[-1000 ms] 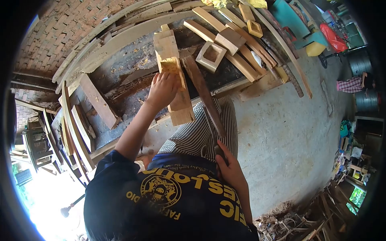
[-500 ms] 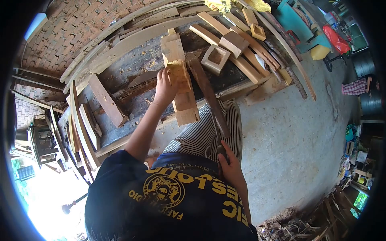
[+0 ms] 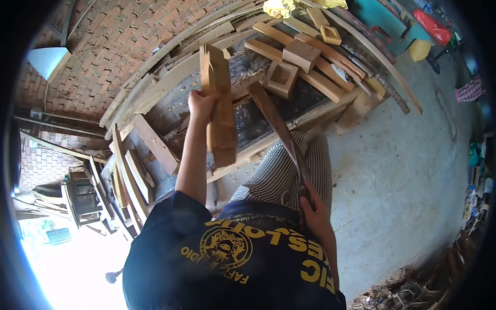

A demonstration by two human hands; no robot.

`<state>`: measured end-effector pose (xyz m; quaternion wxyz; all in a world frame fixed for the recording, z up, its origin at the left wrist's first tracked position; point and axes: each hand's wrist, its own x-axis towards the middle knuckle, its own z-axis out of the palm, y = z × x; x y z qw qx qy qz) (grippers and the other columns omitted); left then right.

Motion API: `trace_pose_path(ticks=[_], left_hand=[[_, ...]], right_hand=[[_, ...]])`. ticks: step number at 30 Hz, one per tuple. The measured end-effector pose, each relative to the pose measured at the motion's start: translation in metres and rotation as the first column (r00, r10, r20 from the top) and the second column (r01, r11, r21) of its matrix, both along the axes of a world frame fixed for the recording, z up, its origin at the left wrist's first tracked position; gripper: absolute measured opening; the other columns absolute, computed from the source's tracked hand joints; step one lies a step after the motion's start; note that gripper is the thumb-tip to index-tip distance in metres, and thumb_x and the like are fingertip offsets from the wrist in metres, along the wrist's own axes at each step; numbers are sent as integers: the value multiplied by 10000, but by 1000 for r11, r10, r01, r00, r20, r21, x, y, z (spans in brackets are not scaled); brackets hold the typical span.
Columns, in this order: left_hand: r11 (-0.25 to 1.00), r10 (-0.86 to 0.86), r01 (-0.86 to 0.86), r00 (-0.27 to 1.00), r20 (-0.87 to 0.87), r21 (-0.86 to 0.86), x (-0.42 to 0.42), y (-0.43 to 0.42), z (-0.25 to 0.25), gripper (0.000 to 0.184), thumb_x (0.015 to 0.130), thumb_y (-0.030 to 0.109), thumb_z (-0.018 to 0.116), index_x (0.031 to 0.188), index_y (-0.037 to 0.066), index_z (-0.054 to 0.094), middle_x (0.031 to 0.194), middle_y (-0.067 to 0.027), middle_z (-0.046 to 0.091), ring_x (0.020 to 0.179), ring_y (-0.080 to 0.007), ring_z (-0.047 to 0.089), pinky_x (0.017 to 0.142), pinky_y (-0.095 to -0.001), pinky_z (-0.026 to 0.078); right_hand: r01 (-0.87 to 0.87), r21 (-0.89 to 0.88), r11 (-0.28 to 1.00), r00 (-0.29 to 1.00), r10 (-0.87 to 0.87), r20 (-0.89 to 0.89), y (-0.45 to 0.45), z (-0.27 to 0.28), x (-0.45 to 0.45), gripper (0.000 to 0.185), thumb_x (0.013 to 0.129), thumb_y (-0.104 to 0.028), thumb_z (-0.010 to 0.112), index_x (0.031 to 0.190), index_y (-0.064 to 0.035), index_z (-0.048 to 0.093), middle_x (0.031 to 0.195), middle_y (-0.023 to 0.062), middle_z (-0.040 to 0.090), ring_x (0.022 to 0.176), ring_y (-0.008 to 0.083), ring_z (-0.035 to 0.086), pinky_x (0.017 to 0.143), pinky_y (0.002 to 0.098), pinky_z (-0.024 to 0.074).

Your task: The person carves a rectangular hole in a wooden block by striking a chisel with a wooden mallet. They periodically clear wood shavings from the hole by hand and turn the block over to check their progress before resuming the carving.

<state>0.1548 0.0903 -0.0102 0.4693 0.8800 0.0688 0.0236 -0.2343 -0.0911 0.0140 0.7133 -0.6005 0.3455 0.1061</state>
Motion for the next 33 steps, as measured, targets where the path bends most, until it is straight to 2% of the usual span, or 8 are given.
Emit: trace_pose_path(ticks=[4, 8, 12, 14, 16, 29, 32, 33], left_hand=[[913, -156, -26, 900, 408, 408, -4, 28, 64, 545, 550, 160, 788, 958, -42, 489, 995, -209, 530, 847, -343, 592, 766, -419, 518], [859, -312, -13, 778, 545, 512, -17, 50, 104, 473, 626, 99, 728, 1013, 19, 467, 1048, -203, 466, 865, -428, 562, 758, -484, 521], [765, -431, -58, 693, 577, 641, -33, 66, 116, 450, 691, 82, 700, 1089, 42, 494, 1112, -202, 486, 916, -420, 599, 730, -474, 558], [745, -451, -38, 707, 545, 665, -29, 76, 110, 551, 668, 74, 745, 1153, 34, 487, 1111, -196, 499, 1013, -399, 552, 806, -459, 537], [721, -545, -30, 594, 592, 693, -28, 79, 106, 564, 667, 56, 747, 1165, 32, 484, 1146, -202, 497, 1009, -397, 550, 792, -463, 538], [806, -482, 55, 639, 600, 589, -31, 66, 106, 497, 685, 66, 730, 1126, 61, 500, 1178, -178, 521, 966, -371, 602, 718, -407, 577], [860, -447, 132, 662, 601, 493, -25, 73, 100, 479, 721, 87, 752, 1121, 38, 494, 1080, -166, 574, 874, -280, 632, 633, -344, 559], [957, -289, 252, 811, 508, 143, -29, 73, 98, 446, 756, 100, 743, 1114, 22, 489, 1041, -162, 594, 848, -233, 630, 619, -316, 544]], right_hand=[[-27, -4, 1000, 999, 27, -46, -6, 1, 2, 502, 969, -182, 525, 1447, -211, 376, 670, -9, 512, 518, 75, 487, 474, 238, 437], [-72, -48, 996, 997, 73, 22, -8, -9, 5, 487, 975, -130, 487, 1444, -207, 381, 703, -2, 516, 512, 74, 488, 469, 241, 446], [-93, -75, 993, 995, 96, 38, -9, -5, 13, 501, 969, -164, 510, 1449, -194, 369, 685, 4, 514, 492, 71, 487, 453, 235, 426], [-105, -88, 991, 993, 109, 46, -8, -6, 13, 502, 969, -162, 507, 1450, -195, 367, 684, 5, 516, 490, 71, 486, 453, 234, 426], [-128, -156, 980, 988, 140, 69, -8, -7, 12, 505, 968, -161, 505, 1452, -195, 363, 677, 6, 517, 493, 70, 488, 458, 234, 428], [-75, -62, 995, 997, 74, -24, -9, 4, 8, 502, 967, -108, 479, 1447, -213, 378, 720, 4, 503, 532, 77, 478, 491, 237, 439], [-89, -75, 993, 996, 90, 13, -9, -5, 8, 503, 969, -109, 476, 1449, -216, 374, 716, 5, 501, 528, 76, 477, 489, 235, 436], [-78, -68, 995, 996, 80, 33, -9, -9, 7, 506, 968, -128, 489, 1453, -209, 367, 709, 3, 505, 517, 69, 476, 478, 229, 431]])
